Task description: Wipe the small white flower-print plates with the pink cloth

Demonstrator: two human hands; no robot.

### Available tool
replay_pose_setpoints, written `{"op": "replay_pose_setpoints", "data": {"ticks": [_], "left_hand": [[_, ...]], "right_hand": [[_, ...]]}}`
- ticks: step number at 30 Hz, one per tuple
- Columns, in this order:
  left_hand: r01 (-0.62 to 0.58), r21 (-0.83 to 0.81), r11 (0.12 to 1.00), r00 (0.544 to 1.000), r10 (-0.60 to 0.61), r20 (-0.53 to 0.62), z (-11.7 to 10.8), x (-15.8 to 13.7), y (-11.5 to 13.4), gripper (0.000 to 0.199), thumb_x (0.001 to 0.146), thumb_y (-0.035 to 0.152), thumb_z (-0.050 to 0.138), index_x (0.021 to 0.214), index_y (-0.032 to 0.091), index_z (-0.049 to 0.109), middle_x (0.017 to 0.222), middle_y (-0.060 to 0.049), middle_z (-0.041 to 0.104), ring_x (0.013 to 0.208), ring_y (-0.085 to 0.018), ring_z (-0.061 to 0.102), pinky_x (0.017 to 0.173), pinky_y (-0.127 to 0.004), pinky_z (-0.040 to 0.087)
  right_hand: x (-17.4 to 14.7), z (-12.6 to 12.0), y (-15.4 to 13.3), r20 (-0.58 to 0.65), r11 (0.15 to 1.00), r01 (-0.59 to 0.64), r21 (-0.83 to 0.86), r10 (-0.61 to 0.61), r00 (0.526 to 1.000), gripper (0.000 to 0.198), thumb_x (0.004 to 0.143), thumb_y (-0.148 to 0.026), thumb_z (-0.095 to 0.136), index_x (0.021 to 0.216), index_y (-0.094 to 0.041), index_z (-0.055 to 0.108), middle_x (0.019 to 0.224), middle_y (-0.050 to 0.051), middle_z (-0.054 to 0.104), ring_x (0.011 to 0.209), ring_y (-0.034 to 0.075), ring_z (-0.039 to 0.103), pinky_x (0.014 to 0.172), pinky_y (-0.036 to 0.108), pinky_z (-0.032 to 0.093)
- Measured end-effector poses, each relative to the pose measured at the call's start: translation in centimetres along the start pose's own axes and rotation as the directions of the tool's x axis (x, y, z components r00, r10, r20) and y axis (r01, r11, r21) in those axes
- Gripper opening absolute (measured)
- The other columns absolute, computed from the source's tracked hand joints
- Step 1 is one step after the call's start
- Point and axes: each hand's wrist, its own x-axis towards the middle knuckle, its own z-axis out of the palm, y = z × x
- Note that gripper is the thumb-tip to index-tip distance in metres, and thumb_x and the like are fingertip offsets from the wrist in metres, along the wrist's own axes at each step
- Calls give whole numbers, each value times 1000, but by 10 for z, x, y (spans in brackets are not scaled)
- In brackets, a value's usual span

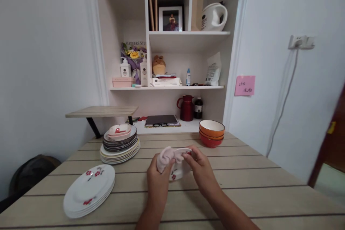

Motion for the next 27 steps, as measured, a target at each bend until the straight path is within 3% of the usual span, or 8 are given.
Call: {"op": "replay_pose_setpoints", "data": {"ticks": [3,8,12,15,19,21,23,27], "left_hand": [[189,-112,976,980,-195,-44,2,1,-1,40,67,41,77,97,14,72,84,-7,76,75,-22,69,68,-29,54],[326,-206,922,945,-317,77,6,-1,-7,49,66,48,77,98,10,73,95,-14,76,86,-26,71,74,-31,54],[366,-236,900,931,-357,79,4,-1,-13,52,69,48,75,104,10,71,101,-15,75,91,-28,70,77,-33,53],[348,-241,906,936,-349,39,3,-1,-14,49,72,46,73,105,10,69,99,-15,76,90,-28,70,78,-34,53],[168,-86,982,985,-164,56,3,-2,-9,34,74,36,71,101,15,70,97,-10,75,90,-26,68,81,-34,51],[-11,43,999,996,8,89,1,-3,-7,22,75,30,68,94,18,71,91,-8,74,87,-25,67,80,-35,51],[-214,158,964,973,197,117,-2,-3,-5,15,77,24,63,89,20,71,87,-7,72,85,-26,65,80,-37,50],[-488,310,816,873,465,150,-8,-1,-3,17,80,19,56,88,23,70,85,-6,73,81,-25,64,82,-41,48]], "right_hand": [[-3,8,2,-54,939,-182,290,206,977,22,75,-39,72,81,-20,63,67,-2,63,60,15,54,55,24,40],[0,9,1,-93,775,-270,572,389,917,36,65,-33,82,94,-23,64,82,-2,71,65,15,62,60,25,49],[2,9,5,9,701,-333,630,422,906,40,63,-30,84,96,-22,63,88,1,72,70,17,65,65,29,52],[1,8,6,32,781,-347,519,388,921,35,67,-34,80,94,-21,62,85,2,71,71,19,65,66,32,52],[1,-1,0,-172,997,-65,51,73,982,30,73,-32,73,99,-23,62,92,3,67,82,22,62,73,34,50],[2,-7,-6,-161,972,142,-186,-173,972,29,76,-28,70,104,-25,63,101,5,65,91,24,61,82,38,49],[3,-10,-11,-24,899,291,-326,-316,948,20,80,-24,64,100,-26,67,100,6,65,94,25,60,84,39,47],[3,-11,-16,155,821,386,-420,-355,922,14,84,-20,58,87,-28,70,91,7,67,92,26,60,79,38,47]]}}
